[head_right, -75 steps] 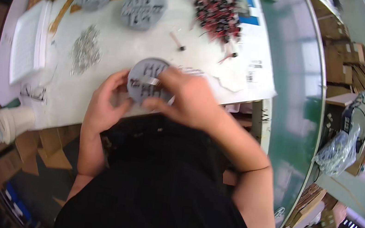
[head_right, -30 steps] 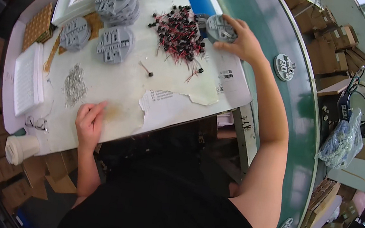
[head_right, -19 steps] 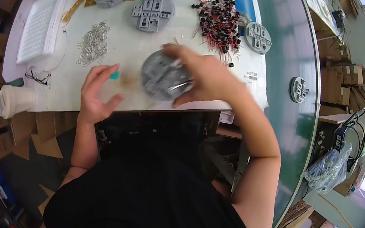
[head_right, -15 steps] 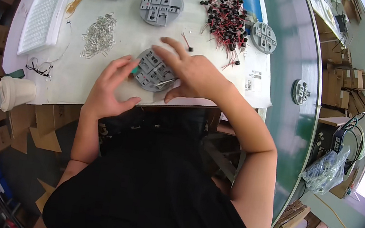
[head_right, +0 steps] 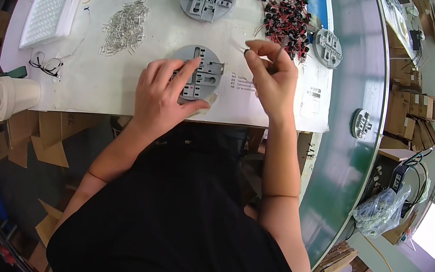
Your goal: Assemble small electronic components onto a circular grey base at a workbench using hands and a manual tool.
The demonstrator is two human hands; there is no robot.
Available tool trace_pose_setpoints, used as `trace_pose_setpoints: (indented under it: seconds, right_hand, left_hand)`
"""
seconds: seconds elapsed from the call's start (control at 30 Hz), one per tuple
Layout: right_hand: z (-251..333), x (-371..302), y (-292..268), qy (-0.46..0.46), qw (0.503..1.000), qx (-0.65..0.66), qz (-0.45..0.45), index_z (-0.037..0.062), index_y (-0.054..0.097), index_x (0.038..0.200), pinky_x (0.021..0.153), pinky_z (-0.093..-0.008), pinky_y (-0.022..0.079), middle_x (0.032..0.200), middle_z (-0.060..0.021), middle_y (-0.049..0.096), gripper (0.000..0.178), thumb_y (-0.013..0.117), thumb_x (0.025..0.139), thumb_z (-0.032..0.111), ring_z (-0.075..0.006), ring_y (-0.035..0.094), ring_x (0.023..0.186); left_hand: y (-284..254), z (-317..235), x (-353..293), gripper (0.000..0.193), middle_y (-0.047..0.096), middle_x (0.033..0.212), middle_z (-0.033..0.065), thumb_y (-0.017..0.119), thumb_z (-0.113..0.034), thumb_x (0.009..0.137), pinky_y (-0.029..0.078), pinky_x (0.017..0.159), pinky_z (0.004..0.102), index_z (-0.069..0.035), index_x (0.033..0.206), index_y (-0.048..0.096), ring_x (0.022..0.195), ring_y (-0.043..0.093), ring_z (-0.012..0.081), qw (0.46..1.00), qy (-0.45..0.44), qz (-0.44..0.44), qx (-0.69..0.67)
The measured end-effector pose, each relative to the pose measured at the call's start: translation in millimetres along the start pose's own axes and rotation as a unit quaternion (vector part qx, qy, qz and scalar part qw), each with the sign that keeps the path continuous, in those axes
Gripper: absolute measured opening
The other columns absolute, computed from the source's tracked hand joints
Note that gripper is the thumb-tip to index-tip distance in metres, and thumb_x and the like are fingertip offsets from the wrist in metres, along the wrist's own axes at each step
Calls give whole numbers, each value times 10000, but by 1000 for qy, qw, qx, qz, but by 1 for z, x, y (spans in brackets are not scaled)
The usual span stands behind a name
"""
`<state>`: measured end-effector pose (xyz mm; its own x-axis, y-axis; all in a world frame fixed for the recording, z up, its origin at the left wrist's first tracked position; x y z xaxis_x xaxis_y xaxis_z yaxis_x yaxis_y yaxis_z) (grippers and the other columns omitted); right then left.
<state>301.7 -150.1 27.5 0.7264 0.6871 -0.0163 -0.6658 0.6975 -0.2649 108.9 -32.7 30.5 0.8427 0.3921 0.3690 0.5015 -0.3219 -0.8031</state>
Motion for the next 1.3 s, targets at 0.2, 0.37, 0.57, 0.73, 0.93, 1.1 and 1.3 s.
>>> trace_pose_setpoints:
  seconds: [0.2, 0.37, 0.57, 0.73, 0.93, 1.1, 1.3]
  right_hand:
    - [2, -34, 35, 80, 963, 248, 73, -39, 689, 1167, 492, -218, 410, 948, -100, 717, 188, 685, 1064, 118, -57, 478, 539]
    - [7, -49, 55, 45, 968, 226, 95, -44, 685, 1164, 508, -214, 421, 937, -115, 727, 209, 698, 1061, 138, -65, 507, 563]
    - [17, -59, 50, -45, 976, 212, 15, -48, 686, 1149, 535, -214, 450, 1001, -123, 743, 158, 713, 1037, 60, -68, 556, 617]
    - [23, -62, 51, -89, 976, 195, 26, -46, 688, 1161, 577, -209, 474, 1070, -121, 742, 159, 721, 1012, -3, -69, 587, 685]
    - [19, -73, 50, -67, 989, 122, 50, -18, 722, 1152, 735, -216, 494, 1069, -61, 750, 211, 773, 950, -48, -76, 645, 859]
    - [9, -71, 53, -91, 979, 172, 69, 8, 733, 1143, 702, -265, 526, 1101, -56, 748, 241, 767, 924, -87, -86, 657, 821]
    - [20, -41, 46, -94, 989, -93, 69, 2, 723, 1105, 673, -284, 567, 1134, -107, 739, 202, 755, 918, -66, -141, 713, 846]
  left_hand:
    - [-41, 22, 17, 510, 695, 1057, 95, 905, -349, 851, 534, 855, 361, -44, 1230, 750, 981, 673, 255, 970, -6, -60, -237]
    - [-29, 10, 32, 364, 730, 955, 95, 859, -294, 919, 527, 793, 303, 13, 1092, 772, 870, 680, 192, 918, -47, 99, -381]
    - [-25, 8, 29, 268, 731, 876, 78, 849, -243, 917, 533, 698, 308, -6, 1023, 781, 783, 683, 161, 891, -51, 79, -445]
    - [-21, 10, 27, 228, 728, 870, 80, 829, -191, 924, 526, 677, 296, 8, 1021, 773, 764, 659, 145, 904, -69, 72, -415]
    - [-16, 9, 20, 178, 706, 850, 71, 811, -153, 929, 516, 670, 283, 10, 973, 755, 750, 636, 142, 898, -78, 63, -429]
    - [-12, 13, 18, 149, 676, 841, 76, 797, -124, 912, 515, 659, 312, 1, 901, 718, 754, 656, 164, 899, -85, 86, -422]
    - [-13, 18, 26, 136, 640, 820, 74, 778, -135, 865, 527, 664, 396, -49, 817, 685, 801, 673, 248, 982, -59, 32, -179]
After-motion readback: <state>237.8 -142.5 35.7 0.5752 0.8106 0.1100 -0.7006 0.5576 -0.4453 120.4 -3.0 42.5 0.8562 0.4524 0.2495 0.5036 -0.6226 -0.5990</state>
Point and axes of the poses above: each hand's wrist, its own x-axis towards the middle knuckle, its own y-axis out of the palm, z = x × y, the point moved 9 cm from there along x, towards the middle knuckle
